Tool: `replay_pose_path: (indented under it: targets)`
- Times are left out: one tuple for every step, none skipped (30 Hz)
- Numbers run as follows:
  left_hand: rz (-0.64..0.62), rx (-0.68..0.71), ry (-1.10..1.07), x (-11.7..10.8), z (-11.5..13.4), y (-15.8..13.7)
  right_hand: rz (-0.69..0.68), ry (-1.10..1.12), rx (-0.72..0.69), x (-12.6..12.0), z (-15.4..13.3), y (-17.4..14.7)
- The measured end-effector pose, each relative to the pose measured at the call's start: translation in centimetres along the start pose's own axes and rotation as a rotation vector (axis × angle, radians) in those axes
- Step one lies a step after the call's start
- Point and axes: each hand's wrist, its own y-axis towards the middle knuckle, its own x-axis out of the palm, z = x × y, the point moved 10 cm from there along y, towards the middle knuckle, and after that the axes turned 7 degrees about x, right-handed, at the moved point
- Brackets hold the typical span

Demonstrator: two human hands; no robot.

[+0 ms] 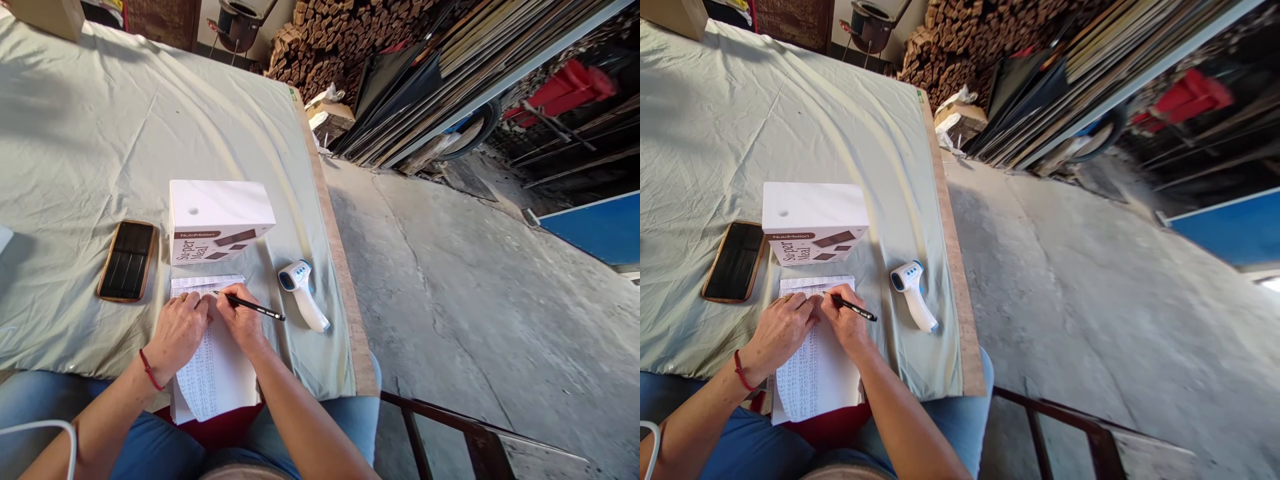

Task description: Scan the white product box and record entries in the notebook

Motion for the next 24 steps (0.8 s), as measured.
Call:
replay_pose_path:
  targets:
    - [-0.01,-0.004,0.003,0.01,0.0,0.01,0.004,0.0,-0.005,-0.03,-0.06,-0.02]
    - [-0.02,-0.009,0.005,0.02,0.0,0.03,0.008,0.001,-0.01,-0.08,-0.12,-0.04]
    - [-0.031,-0.013,0.006,0.03,0.01,0.05,0.013,0.002,-0.013,-0.13,-0.17,-0.06]
    - [-0.042,-0.018,0.006,0.03,0.01,0.07,0.016,0.002,-0.013,-0.18,-0.21,-0.08]
    - [-0.052,-0.023,0.006,0.02,0.01,0.09,0.019,0.001,-0.012,-0.22,-0.24,-0.09]
    - [-0.06,-0.028,0.006,0.0,0.01,0.11,0.019,-0.002,-0.01,-0.23,-0.25,-0.1]
    - [-0.068,-0.033,0.005,-0.02,0.0,0.12,0.017,-0.006,-0.007,-0.22,-0.26,-0.1]
    - [-0.076,-0.038,0.003,-0.05,0.0,0.14,0.014,-0.009,-0.004,-0.19,-0.25,-0.1]
    - [-0.082,-0.041,0.002,-0.07,0.01,0.15,0.013,-0.011,-0.002,-0.18,-0.23,-0.1]
    - [-0.087,-0.042,0.001,-0.09,0.04,0.17,0.014,-0.012,-0.002,-0.17,-0.22,-0.11]
    - [-0.091,-0.041,0.0,-0.12,0.08,0.18,0.014,-0.012,-0.002,-0.16,-0.19,-0.12]
    - [-0.092,-0.039,-0.001,-0.15,0.12,0.19,0.014,-0.013,-0.002,-0.14,-0.16,-0.13]
    - [-0.09,-0.037,0.0,-0.19,0.15,0.2,0.014,-0.014,-0.003,-0.12,-0.13,-0.14]
    - [-0.086,-0.037,0.001,-0.23,0.16,0.2,0.016,-0.016,-0.003,-0.12,-0.1,-0.16]
    - [-0.082,-0.037,0.002,-0.25,0.15,0.2,0.017,-0.019,-0.002,-0.12,-0.06,-0.17]
    - [-0.076,-0.035,0.002,-0.27,0.15,0.19,0.02,-0.021,0.0,-0.15,-0.03,-0.19]
    - [-0.07,-0.034,0.001,-0.28,0.14,0.17,0.027,-0.022,0.0,-0.23,-0.02,-0.2]
    - [-0.063,-0.032,0.0,-0.28,0.14,0.16,0.034,-0.023,0.002,-0.32,-0.02,-0.2]
    - [-0.056,-0.029,-0.002,-0.3,0.13,0.13,0.04,-0.023,0.005,-0.42,-0.02,-0.2]
    - [-0.048,-0.026,-0.003,-0.31,0.12,0.11,0.045,-0.024,0.008,-0.5,-0.02,-0.2]
    - [-0.042,-0.024,-0.005,-0.31,0.09,0.08,0.048,-0.026,0.013,-0.57,0.0,-0.19]
    - [-0.039,-0.023,-0.008,-0.28,0.07,0.05,0.049,-0.029,0.018,-0.62,0.03,-0.18]
    - [-0.038,-0.022,-0.012,-0.24,0.04,0.02,0.047,-0.031,0.025,-0.62,0.09,-0.17]
    - [-0.035,-0.021,-0.018,-0.21,0.02,0.0,0.043,-0.033,0.031,-0.59,0.17,-0.16]
